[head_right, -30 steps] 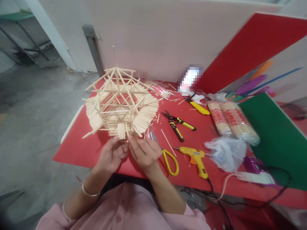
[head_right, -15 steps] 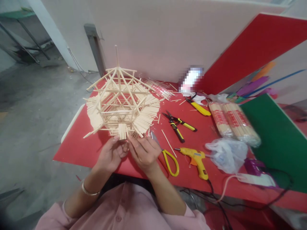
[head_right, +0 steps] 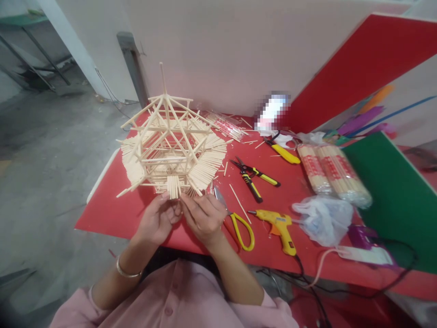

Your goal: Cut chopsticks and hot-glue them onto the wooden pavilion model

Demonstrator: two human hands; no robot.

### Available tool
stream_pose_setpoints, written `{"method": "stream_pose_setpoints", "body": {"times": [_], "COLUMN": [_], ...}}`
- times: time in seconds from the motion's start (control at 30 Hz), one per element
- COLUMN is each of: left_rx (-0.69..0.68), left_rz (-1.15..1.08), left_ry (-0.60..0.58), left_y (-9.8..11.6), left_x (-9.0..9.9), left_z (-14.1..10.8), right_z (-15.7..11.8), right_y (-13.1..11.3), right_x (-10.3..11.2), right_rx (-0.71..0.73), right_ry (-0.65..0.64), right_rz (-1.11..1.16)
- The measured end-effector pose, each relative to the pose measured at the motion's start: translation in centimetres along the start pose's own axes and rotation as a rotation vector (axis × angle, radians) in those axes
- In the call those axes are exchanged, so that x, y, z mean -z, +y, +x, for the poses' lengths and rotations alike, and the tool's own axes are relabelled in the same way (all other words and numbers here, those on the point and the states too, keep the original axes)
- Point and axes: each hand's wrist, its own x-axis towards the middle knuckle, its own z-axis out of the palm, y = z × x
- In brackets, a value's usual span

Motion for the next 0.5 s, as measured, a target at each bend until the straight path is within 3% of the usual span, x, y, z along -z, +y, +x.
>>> {"method": "stream_pose_setpoints", "body": {"times": [0.5], "left_rx": [0.021], "left_rz": [-0.003], "left_ry": [0.016], "left_y": [-0.03], "left_x": [-0.21], "left_z": [0.03], "right_z": [-0.23], "right_y": [0.09], "right_x": [-0.14], "right_rx": [-0.043], "right_ry": [-0.015], "right_rz": [0.009]}}
